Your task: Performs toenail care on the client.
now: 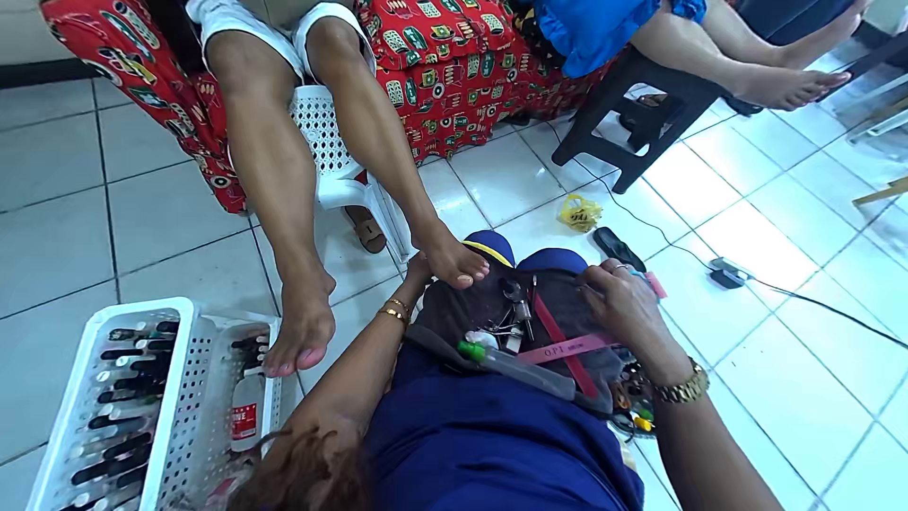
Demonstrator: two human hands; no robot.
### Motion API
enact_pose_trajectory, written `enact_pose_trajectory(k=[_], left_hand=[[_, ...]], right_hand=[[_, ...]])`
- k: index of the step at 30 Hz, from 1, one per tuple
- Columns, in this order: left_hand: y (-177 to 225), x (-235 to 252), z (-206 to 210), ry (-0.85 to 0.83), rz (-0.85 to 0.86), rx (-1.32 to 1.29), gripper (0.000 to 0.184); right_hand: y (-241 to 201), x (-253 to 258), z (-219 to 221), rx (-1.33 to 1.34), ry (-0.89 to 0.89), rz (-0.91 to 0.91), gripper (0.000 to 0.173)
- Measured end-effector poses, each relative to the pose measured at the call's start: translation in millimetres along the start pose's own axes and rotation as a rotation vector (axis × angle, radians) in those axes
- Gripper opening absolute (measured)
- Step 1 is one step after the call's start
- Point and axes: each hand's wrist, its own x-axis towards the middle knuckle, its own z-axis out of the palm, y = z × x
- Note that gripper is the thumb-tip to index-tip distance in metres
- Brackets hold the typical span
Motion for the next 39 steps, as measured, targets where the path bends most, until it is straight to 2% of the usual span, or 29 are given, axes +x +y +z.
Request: enact_pose_trajectory(k=[2, 5, 7, 9, 11, 12, 18, 21, 23, 27, 30, 34, 36, 39], left_hand=[[36, -56, -14, 0.063, -0.05, -0.097, 0.039], [47, -92, -23, 0.168, 0.023, -0.263, 0.032], [61, -123, -24, 0.104, 0.021, -0.362, 0.031], [76, -158, -24, -0.062, -0.049, -0.397, 0.047], [85, -177, -22, -0.191, -0.1, -0.427, 0.057], [87, -180, -20, -0.225, -0.114, -0.465, 0.056], [94, -179, -6, -0.229, -0.118, -0.775, 0.02], [98, -179, 5, -0.229, -0.077, -0.841, 0.012], [104, -178, 17, -0.21, -0.042, -0.89, 0.013], [102, -169, 33, -0.187, 0.048, -0.919, 0.016], [90, -162, 34, -0.2, 0.114, -0.887, 0.02], [86, -161, 33, -0.189, 0.137, -0.883, 0.019], [86, -162, 32, -0.181, 0.144, -0.879, 0.018], [81, -159, 32, -0.163, 0.157, -0.875, 0.017]], right_hand=[[-22, -4, 8, 0.075, -0.142, -0.152, 0.019], [-52, 2, 43, 0.04, -0.399, -0.226, 0.025], [-63, 7, 61, -0.036, -0.481, -0.2, 0.027], [-68, 9, 63, -0.07, -0.54, -0.175, 0.028], [-68, 8, 59, -0.062, -0.536, -0.197, 0.026], [-69, 6, 57, -0.05, -0.526, -0.216, 0.025], [-65, -14, 53, 0.153, -0.455, -0.231, 0.023], [-52, -19, 56, 0.335, -0.418, -0.273, 0.029], [-44, -20, 56, 0.453, -0.373, -0.294, 0.027], [-38, -15, 42, 0.697, -0.267, -0.223, 0.02], [-44, 6, 25, 0.923, -0.198, -0.238, 0.019], [-79, 40, 26, 1.411, -0.086, -0.235, 0.016], [-96, 50, 44, 1.422, 0.0, -0.224, 0.013], [-94, 45, 65, 1.248, -0.1, -0.231, 0.014]])
